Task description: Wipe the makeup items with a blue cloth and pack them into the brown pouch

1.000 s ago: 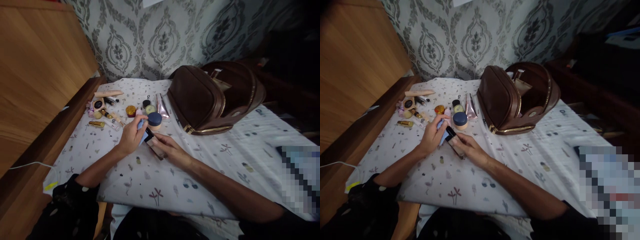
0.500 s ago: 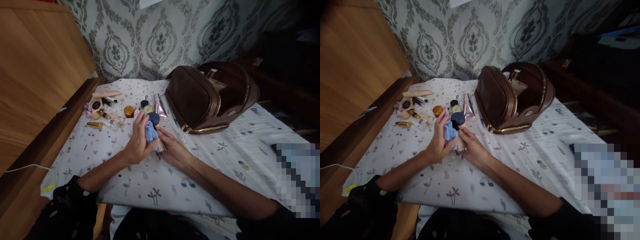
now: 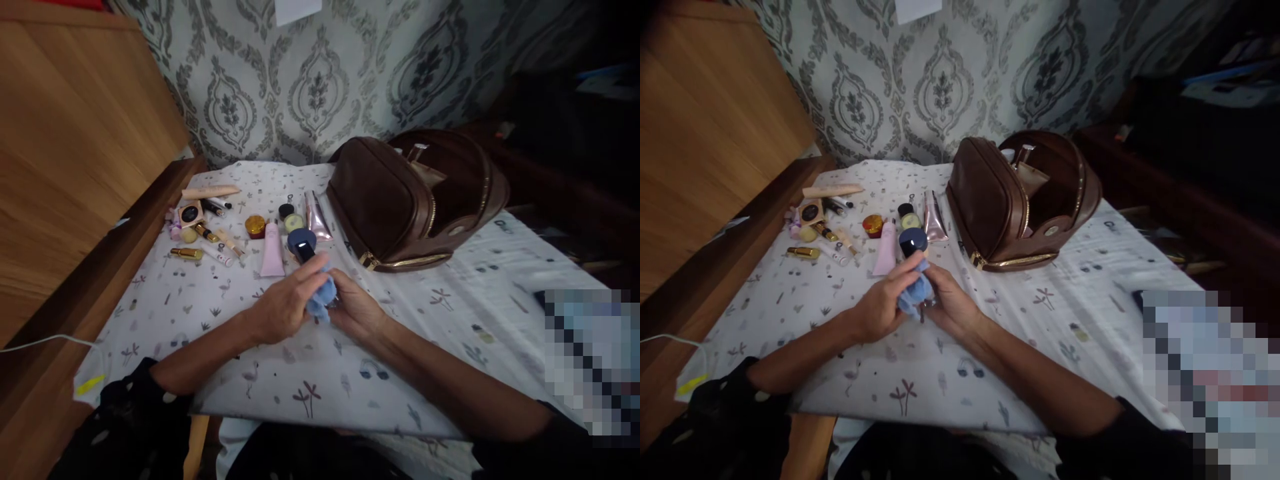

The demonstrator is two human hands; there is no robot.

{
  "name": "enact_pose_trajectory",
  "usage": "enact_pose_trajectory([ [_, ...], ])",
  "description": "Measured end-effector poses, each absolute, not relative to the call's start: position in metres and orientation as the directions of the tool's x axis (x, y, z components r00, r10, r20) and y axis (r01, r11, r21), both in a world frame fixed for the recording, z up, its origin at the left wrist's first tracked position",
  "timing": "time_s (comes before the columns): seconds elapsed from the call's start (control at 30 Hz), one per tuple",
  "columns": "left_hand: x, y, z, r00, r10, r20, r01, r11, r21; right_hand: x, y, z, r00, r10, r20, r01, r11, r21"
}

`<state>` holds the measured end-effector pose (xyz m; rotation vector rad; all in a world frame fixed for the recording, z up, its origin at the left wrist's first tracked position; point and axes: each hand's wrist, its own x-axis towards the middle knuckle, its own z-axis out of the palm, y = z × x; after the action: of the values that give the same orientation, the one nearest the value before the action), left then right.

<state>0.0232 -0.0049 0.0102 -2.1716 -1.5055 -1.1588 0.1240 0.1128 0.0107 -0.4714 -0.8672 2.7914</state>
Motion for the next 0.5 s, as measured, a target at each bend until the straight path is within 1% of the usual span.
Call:
enact_pose_trajectory([
  [0.07, 0.013, -0.007, 0.016, 0.057, 0.671, 0.740, 0.896, -0.361, 0.258, 0.123, 0.111, 0.012, -0.943, 0.263, -0.205, -0.091, -0.794, -0.600],
  [0.17, 0.000, -0.009, 0.026, -0.100, 0.636, 0.765, 0.942, -0.187, 0.279, 0.123, 0.109, 0.012, -0.964, 0.225, -0.144, -0.086, -0.770, -0.632],
  [0.23, -0.005, -0.010, 0.029, -0.206, 0.603, 0.771, 0.950, -0.065, 0.305, 0.123, 0.109, 0.013, -0.973, 0.189, -0.136, -0.063, -0.778, -0.625],
  [0.3, -0.005, -0.010, 0.030, -0.271, 0.593, 0.758, 0.943, 0.007, 0.332, 0.123, 0.110, 0.012, -0.973, 0.180, -0.144, -0.058, -0.798, -0.600],
  [0.37, 0.000, -0.010, 0.028, -0.255, 0.619, 0.743, 0.946, 0.000, 0.325, 0.122, 0.111, 0.011, -0.963, 0.213, -0.166, -0.083, -0.819, -0.568],
  [0.43, 0.007, -0.010, 0.027, -0.166, 0.662, 0.731, 0.959, -0.065, 0.277, 0.120, 0.112, 0.011, -0.946, 0.255, -0.200, -0.116, -0.844, -0.524],
  [0.5, 0.015, -0.009, 0.026, -0.066, 0.686, 0.725, 0.968, -0.133, 0.215, 0.120, 0.113, 0.011, -0.939, 0.254, -0.232, -0.117, -0.871, -0.477],
])
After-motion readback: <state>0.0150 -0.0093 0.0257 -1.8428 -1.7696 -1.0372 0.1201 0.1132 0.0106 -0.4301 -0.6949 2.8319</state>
